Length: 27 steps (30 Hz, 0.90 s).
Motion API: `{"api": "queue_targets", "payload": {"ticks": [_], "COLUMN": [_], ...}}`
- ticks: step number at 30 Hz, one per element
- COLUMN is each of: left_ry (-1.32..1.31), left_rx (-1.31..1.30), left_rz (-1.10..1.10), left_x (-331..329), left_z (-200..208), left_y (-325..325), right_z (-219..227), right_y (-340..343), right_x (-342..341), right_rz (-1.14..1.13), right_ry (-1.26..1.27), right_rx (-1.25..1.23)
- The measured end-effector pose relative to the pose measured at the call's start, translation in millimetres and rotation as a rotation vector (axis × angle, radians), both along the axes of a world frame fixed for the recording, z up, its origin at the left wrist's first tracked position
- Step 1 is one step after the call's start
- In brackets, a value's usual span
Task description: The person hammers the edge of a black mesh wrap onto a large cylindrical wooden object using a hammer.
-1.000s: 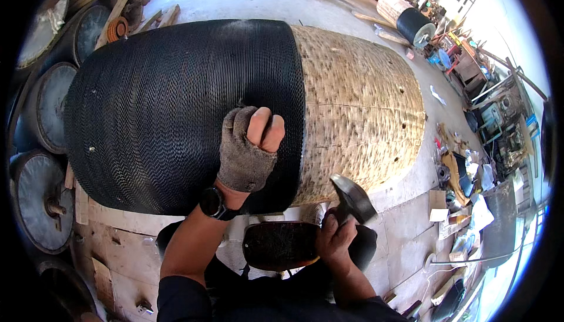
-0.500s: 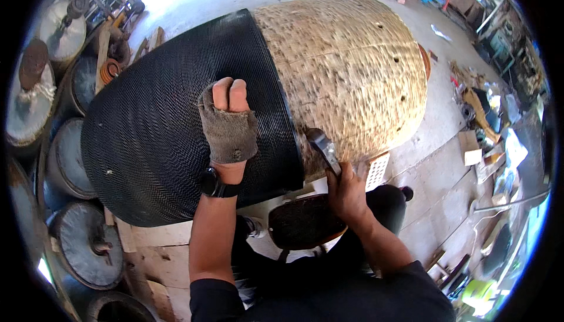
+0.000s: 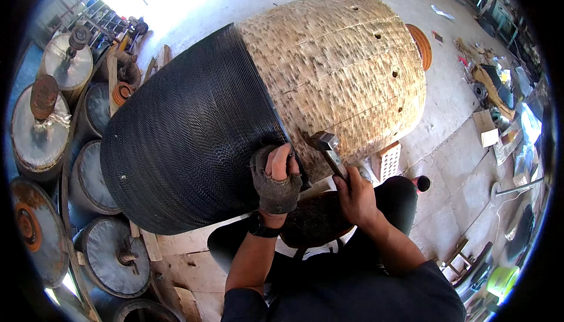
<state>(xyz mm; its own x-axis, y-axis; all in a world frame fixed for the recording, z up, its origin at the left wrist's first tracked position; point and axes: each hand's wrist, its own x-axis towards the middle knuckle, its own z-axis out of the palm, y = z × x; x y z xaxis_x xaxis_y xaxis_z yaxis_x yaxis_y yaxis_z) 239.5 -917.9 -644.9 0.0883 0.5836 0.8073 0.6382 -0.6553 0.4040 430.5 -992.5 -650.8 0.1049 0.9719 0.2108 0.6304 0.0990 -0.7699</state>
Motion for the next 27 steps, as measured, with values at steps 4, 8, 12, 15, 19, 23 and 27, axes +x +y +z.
{"api": "queue_targets", "payload": {"ticks": [4,8,12,15,19,23,27], "left_ry": [0.038,0.048,0.026,0.065,-0.003,0.064,0.100], "left_rx": [-0.096,-0.210,-0.276,-0.207,-0.295,-0.194,-0.293], "left_rz": [-0.016,-0.017,0.022,0.088,0.041,0.134,0.230], "left_x": [-3,-1,10,13,15,20,24], "left_z": [11,25,31,17,21,15,27], "left_y": [-4,-5,-5,2,0,2,-7], "right_z": [-2,-1,-2,12,10,14,11], "right_y": [-3,-4,-6,-9,-3,-15,-4], "right_x": [1,-2,-6,-10,-8,-6,-7], "right_rz": [0.029,0.049,0.060,0.065,0.100,0.100,0.071], "right_ry": [0.011,0.022,0.030,0.089,-0.161,-0.070,-0.199], "right_rx": [0.004,-0.016,0.013,0.084,0.018,0.141,-0.005]}}
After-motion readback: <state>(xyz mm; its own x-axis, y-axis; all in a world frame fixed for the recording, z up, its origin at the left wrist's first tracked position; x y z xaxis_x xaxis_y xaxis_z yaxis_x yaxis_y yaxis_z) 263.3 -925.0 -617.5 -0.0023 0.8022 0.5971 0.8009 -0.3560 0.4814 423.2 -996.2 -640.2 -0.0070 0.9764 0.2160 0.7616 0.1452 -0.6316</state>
